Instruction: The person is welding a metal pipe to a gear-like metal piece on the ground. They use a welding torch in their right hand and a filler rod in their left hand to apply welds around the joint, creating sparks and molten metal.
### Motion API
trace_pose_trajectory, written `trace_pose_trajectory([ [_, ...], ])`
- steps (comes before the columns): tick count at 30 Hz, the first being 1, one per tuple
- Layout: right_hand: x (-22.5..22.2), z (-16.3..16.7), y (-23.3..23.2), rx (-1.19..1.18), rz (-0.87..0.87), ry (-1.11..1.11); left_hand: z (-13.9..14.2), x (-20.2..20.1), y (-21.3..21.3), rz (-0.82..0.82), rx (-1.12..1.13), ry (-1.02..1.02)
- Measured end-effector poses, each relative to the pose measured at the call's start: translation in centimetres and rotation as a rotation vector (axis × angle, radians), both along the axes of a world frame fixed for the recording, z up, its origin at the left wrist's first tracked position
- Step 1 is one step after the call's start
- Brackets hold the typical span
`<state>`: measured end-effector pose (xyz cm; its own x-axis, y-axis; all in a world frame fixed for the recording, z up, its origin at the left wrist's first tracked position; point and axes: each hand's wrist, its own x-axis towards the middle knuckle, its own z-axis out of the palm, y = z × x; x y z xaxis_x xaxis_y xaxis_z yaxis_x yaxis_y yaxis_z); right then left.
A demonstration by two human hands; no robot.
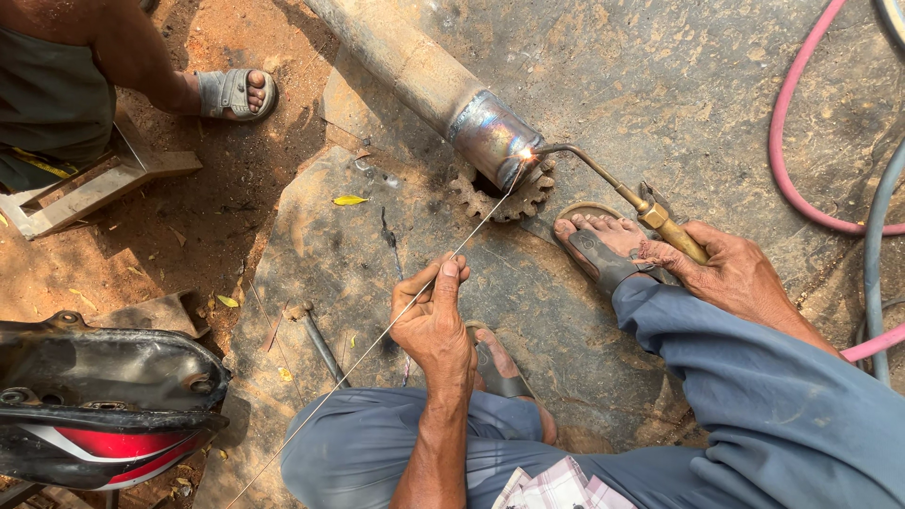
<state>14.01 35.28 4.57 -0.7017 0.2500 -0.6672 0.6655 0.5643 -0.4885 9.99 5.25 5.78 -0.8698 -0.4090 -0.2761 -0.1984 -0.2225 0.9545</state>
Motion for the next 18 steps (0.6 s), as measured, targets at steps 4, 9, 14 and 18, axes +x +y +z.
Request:
trace_pose_trajectory([
  [4, -0.16, 0.47, -0.1, -0.024, -0.044, -0.02, 0.13, 0.02, -0.09, -0.006, -0.006, -0.007],
  [9, -0.19, 0.83, -0.29, -0.008, -0.037, -0.022, 0.12, 0.07, -0.18, -0.01, -0.012, -0.017],
  [14, -0.21, 0.73, -0.33, -0.002, -0.044, -0.041, -0.14, 0.05, -0.13, -0.02, 0.004, 0.003],
  [18, -0.14, 0.76, -0.37, 0.001, -0.054, -0.058, -0.21, 0.06, -0.16, -0.021, -0.005, -0.007],
])
